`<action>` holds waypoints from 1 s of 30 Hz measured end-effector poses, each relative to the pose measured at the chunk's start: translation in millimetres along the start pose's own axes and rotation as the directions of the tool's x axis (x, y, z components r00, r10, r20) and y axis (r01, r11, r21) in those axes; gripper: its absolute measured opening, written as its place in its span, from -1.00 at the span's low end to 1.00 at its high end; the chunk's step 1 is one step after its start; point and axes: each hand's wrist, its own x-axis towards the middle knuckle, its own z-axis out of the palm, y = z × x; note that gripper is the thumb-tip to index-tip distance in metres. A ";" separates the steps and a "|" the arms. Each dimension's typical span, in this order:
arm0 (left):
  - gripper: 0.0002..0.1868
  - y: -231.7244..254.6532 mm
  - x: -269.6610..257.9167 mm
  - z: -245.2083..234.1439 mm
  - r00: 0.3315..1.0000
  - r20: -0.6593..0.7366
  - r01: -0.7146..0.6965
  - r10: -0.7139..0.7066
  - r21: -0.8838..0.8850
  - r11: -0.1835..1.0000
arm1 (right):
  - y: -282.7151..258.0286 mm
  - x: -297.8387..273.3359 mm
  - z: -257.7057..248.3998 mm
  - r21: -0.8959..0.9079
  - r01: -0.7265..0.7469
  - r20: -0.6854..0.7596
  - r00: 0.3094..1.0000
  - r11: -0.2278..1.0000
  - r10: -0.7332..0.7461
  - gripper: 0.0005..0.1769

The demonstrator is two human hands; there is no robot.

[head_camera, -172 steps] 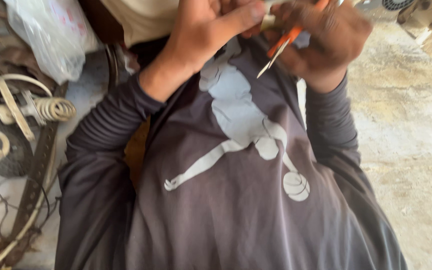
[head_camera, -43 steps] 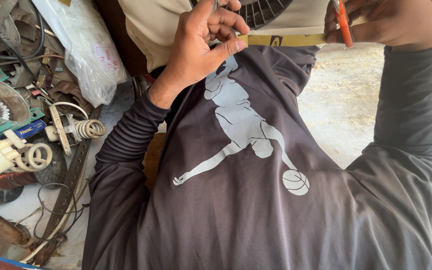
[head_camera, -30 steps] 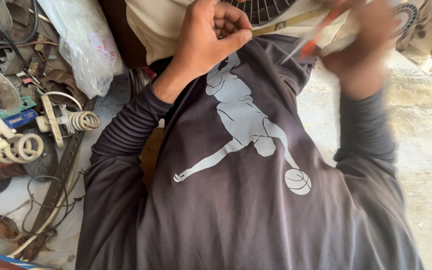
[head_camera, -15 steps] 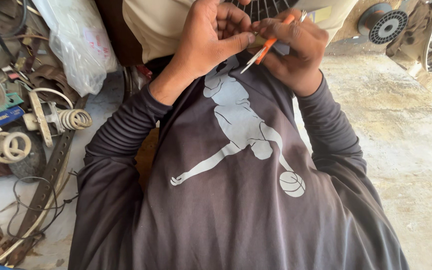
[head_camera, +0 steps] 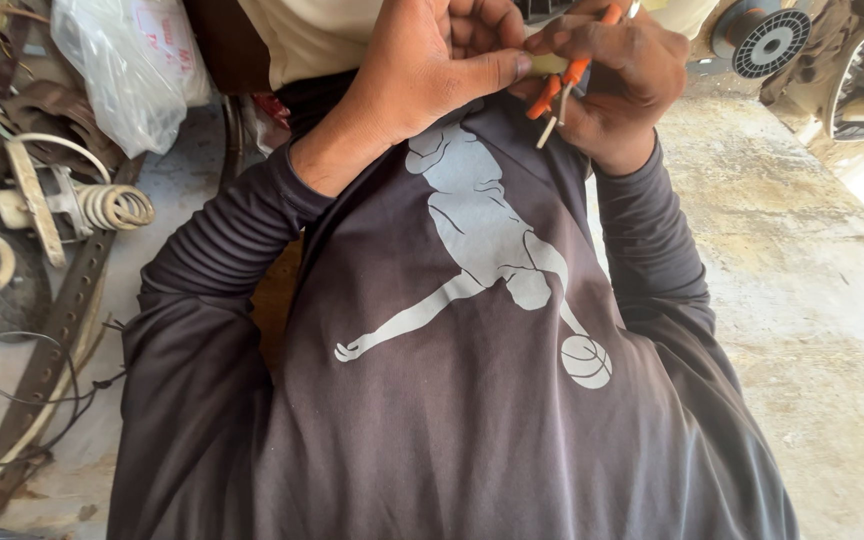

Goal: The person uses orange-handled scissors to cut a strip of yellow tape. They repeatedly trim the tape into smaller pieces while holding it against a motor stator component in a cluttered workshop.

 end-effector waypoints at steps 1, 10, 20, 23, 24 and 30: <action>-0.78 0.2 -0.3 0.7 1.000 -0.003 -0.021 0.021 -0.017 1.000 | 0.8 -0.2 0.4 0.014 0.008 -0.011 1.000 1.000 -0.008 -0.62; -0.69 13.8 -4.2 2.5 0.996 0.088 -0.010 0.031 -0.236 0.972 | -7.4 -0.6 12.0 -0.069 0.007 -0.162 0.987 0.998 -0.018 -0.53; -0.59 19.0 -4.7 -0.6 0.998 0.067 -0.002 0.012 -0.136 0.991 | -15.0 -2.3 10.4 -0.086 -0.044 -0.126 0.992 0.995 0.032 -0.59; -0.62 20.7 -4.2 -0.6 0.999 0.053 -0.001 0.009 -0.147 0.989 | -16.7 -1.5 9.7 -0.103 -0.052 -0.136 0.990 0.993 0.037 -0.59; -0.64 21.3 -3.1 0.4 0.999 0.033 0.020 -0.014 -0.171 0.985 | -16.9 -0.8 9.5 -0.115 -0.048 -0.144 0.989 0.992 0.031 -0.59; -0.69 26.4 -3.4 1.5 0.997 0.047 -0.059 0.063 -0.071 0.996 | -16.6 2.3 10.3 -0.136 -0.008 -0.150 0.989 0.991 -0.013 -0.58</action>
